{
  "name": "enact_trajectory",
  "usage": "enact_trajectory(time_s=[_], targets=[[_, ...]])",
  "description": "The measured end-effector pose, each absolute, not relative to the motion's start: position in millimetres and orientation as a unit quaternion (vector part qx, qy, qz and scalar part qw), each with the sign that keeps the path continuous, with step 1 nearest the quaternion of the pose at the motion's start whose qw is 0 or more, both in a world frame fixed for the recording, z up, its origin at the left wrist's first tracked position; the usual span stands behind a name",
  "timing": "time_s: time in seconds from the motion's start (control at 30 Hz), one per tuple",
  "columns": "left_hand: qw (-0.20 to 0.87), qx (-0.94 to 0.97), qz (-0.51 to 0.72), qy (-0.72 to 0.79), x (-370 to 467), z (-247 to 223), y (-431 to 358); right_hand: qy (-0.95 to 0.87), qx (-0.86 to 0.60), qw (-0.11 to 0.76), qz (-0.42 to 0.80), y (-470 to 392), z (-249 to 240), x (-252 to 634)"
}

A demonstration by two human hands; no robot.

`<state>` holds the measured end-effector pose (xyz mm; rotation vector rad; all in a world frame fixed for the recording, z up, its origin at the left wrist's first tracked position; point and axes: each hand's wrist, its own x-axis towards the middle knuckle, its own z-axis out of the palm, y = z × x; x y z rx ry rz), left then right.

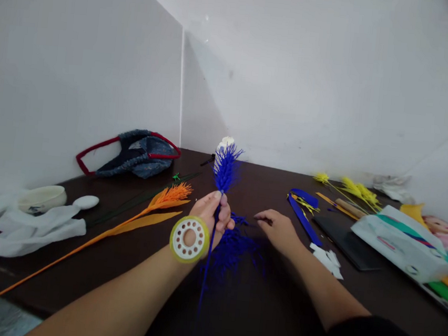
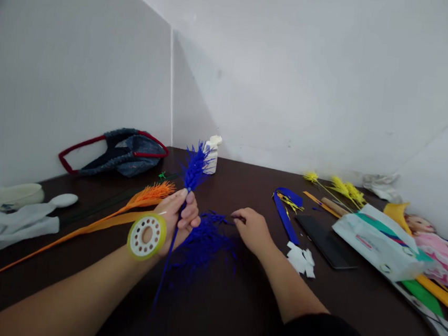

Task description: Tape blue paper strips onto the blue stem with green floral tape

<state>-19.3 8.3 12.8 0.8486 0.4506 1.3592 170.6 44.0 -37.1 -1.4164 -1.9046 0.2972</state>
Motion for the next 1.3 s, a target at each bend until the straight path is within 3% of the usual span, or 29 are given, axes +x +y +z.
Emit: enact_trajectory(time_s=[0.2, 0.5, 1.3], targets=[[0.717, 0.343, 0.583, 0.166, -23.1, 13.9, 10.4, -0.799, -0.525, 0.279, 0.092, 60.7, -59.1, 174.5], [0.707, 0.358, 0.583, 0.177, -22.2, 11.9, 12.1, -0.793, -0.569, 0.216, 0.028, 73.5, -64.3, 156.8], [0.682, 0.383, 0.587, 0.207, -17.7, 8.1, 9.0, -0.788, -0.579, 0.202, 0.050, 72.9, -65.0, 166.1]])
